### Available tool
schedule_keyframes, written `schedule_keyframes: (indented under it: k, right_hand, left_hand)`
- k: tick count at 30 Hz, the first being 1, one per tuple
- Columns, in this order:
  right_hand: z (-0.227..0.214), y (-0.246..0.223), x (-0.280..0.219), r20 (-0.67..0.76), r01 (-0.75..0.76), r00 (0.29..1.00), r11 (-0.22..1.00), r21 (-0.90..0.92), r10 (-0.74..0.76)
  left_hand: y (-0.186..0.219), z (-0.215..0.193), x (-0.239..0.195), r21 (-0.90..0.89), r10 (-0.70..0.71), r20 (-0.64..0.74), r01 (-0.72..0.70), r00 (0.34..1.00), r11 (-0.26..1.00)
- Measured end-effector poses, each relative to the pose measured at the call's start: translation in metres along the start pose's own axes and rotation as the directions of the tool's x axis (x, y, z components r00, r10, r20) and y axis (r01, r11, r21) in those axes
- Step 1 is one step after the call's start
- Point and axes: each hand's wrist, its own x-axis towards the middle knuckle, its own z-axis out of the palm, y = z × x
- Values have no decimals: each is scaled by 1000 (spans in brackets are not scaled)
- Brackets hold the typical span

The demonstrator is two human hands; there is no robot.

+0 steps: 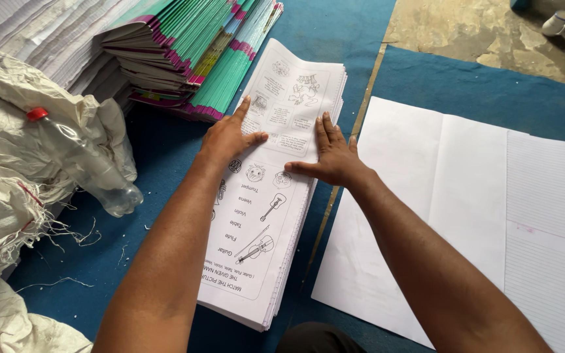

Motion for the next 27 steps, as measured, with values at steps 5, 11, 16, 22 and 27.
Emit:
schedule_keyframes:
  k: [5,11,16,22,27]
  right_hand:
    - [-12,-12,-3,13,-26,1000,985,-169,29]
    - [-3,-40,-37,-80,-4,997,950,-311,-22]
    - [25,-82,-94,6,83,996,973,-216,-84]
    - [24,-93,-109,73,60,996,967,-247,-43]
    - [24,-92,-106,92,68,995,961,-268,-44]
  left_hand:
    - [5,-4,-3,17,-14,-7,14,1000,1000]
    - [-4,0,4,30,37,-15,-36,999,999]
    - [-3,1,6,45,23,-7,-22,1000,999]
    - [-3,-1,1,60,31,-50,-28,998,998]
    - [-3,-5,-16,146,119,-110,-103,987,984]
